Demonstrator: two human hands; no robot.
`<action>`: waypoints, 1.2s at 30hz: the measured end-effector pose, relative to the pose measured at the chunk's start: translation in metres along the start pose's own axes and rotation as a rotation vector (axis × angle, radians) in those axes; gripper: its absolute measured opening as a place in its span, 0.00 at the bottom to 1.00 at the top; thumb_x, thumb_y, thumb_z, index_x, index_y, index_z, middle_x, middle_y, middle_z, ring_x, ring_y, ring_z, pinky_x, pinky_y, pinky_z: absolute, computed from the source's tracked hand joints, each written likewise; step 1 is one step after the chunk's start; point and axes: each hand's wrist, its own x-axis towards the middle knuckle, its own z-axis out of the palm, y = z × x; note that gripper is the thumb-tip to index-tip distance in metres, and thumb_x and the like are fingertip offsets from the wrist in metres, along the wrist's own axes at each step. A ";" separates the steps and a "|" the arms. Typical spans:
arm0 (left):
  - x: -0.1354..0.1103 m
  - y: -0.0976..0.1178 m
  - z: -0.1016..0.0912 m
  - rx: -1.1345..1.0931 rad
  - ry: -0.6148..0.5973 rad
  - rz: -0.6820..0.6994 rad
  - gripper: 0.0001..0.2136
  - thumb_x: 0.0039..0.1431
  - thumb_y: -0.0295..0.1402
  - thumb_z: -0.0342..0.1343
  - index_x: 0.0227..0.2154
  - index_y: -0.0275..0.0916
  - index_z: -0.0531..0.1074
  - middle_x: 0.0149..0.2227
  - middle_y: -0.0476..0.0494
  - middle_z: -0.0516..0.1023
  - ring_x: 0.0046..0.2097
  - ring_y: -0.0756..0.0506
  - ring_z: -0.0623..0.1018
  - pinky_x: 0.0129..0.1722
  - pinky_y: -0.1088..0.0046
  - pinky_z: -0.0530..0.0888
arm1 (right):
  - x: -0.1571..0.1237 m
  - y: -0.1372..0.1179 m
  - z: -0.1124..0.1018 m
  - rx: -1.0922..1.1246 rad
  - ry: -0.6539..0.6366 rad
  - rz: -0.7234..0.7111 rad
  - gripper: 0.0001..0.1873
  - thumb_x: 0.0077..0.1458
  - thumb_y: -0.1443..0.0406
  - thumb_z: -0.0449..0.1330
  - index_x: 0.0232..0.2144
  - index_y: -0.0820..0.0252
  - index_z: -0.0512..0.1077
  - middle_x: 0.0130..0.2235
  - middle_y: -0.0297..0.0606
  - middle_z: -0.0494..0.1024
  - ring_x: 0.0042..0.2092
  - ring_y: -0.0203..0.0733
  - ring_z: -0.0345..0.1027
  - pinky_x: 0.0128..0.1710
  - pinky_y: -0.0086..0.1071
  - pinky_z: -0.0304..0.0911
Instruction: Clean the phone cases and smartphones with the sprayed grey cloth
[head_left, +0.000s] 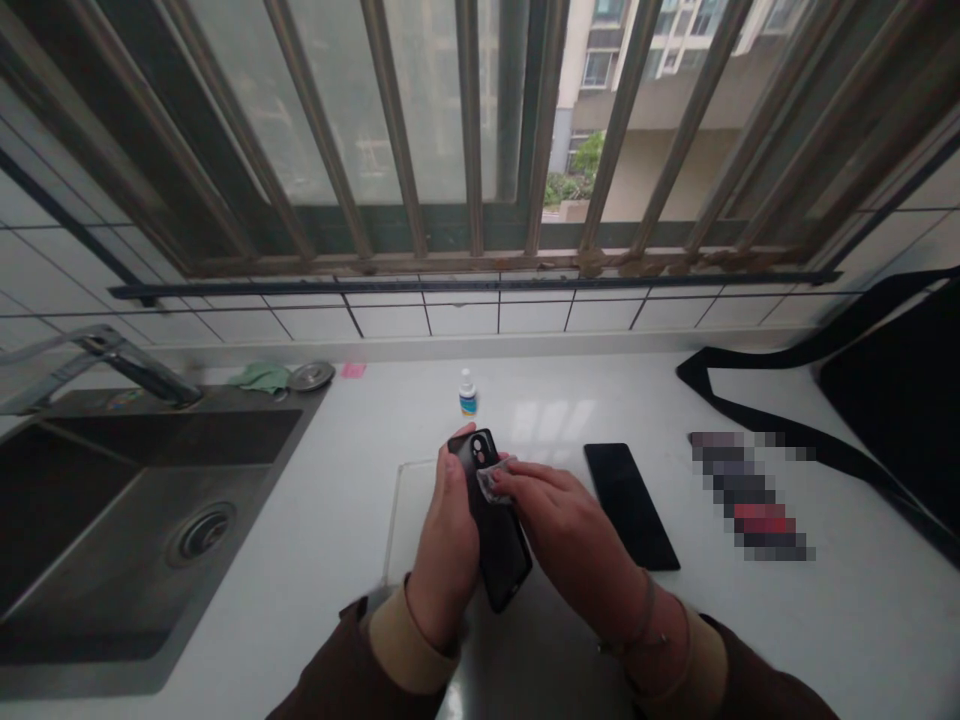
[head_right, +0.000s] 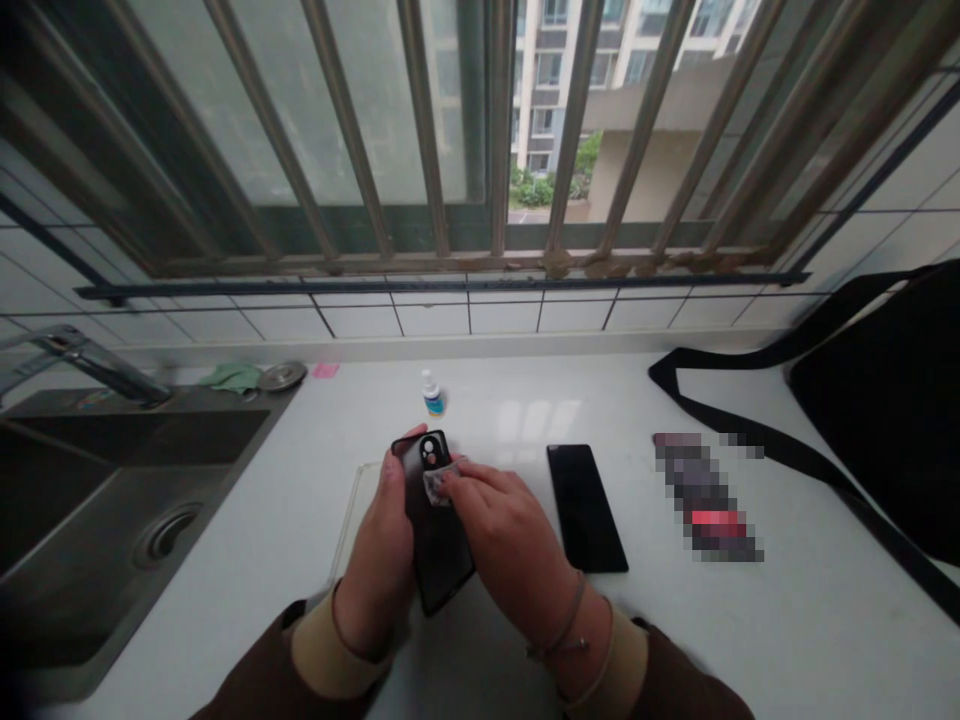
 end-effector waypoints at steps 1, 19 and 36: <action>0.001 0.001 0.000 -0.035 0.015 -0.013 0.28 0.71 0.59 0.54 0.65 0.48 0.70 0.53 0.38 0.83 0.55 0.39 0.82 0.58 0.57 0.78 | 0.000 -0.002 0.001 -0.013 -0.028 -0.011 0.16 0.70 0.74 0.58 0.56 0.60 0.75 0.51 0.45 0.85 0.59 0.52 0.77 0.58 0.48 0.76; 0.003 0.012 0.002 0.035 0.194 0.088 0.32 0.71 0.61 0.51 0.68 0.49 0.66 0.49 0.39 0.84 0.46 0.43 0.85 0.51 0.62 0.81 | 0.000 -0.033 -0.002 0.591 -0.238 0.394 0.06 0.69 0.70 0.59 0.42 0.56 0.76 0.37 0.32 0.83 0.37 0.38 0.76 0.39 0.31 0.67; 0.003 0.004 0.008 0.273 -0.214 -0.115 0.13 0.64 0.42 0.68 0.49 0.46 0.82 0.54 0.37 0.84 0.59 0.33 0.81 0.62 0.53 0.75 | 0.011 -0.001 -0.009 0.784 0.298 0.731 0.17 0.70 0.50 0.59 0.44 0.58 0.74 0.34 0.36 0.79 0.34 0.41 0.73 0.34 0.34 0.69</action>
